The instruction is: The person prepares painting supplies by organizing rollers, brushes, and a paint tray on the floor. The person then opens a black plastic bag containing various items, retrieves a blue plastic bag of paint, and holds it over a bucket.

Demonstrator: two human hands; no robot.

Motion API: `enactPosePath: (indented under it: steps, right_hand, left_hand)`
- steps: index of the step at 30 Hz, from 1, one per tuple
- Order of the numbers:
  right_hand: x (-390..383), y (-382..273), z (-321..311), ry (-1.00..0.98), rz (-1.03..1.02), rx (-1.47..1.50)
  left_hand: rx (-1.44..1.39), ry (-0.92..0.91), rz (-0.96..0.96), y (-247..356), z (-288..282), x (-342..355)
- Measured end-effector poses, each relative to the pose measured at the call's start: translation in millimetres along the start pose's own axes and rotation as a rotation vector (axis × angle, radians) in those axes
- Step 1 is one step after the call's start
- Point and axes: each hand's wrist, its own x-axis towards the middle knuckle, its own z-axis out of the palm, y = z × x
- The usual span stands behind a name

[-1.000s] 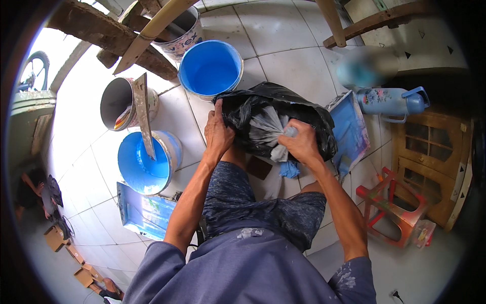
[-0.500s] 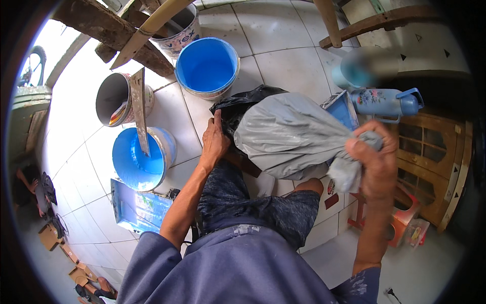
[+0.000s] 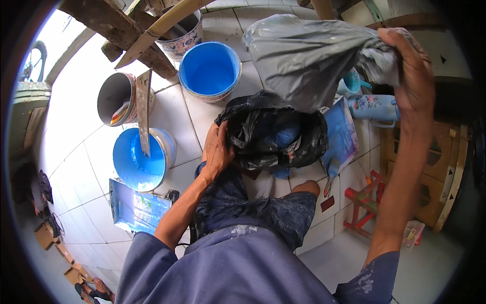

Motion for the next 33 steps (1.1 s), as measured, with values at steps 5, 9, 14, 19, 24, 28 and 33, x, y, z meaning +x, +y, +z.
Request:
enactPosePath:
  steps: [5, 9, 14, 19, 24, 28, 33]
  right_hand:
    - [54, 65, 6, 0.057, 0.038, -0.020]
    - [85, 124, 30, 0.154, 0.229, -0.143]
    - [102, 246, 56, 0.312, 0.341, -0.283]
    - [85, 314, 67, 0.446, 0.443, -0.267]
    - [70, 290, 39, 0.462, -0.107, -0.895]
    - [-31, 192, 56, -0.224, 0.174, -0.172]
    - [-136, 214, 39, -0.909, 0.413, -0.701]
  left_hand:
    - [-0.046, -0.102, -0.051, 9, -9, -9]
    - [-0.114, -0.099, 0.040, 14, -17, -11]
    - [-0.102, -0.110, 0.007, 26, -21, -5]
    - [-0.058, -0.088, -0.025, 37, -17, 10]
    - [-0.022, -0.057, -0.030, 42, -9, 18]
    - [0.050, 0.098, -0.033, 52, -12, 19]
    - [0.091, 0.371, 0.213, 86, -4, 20]
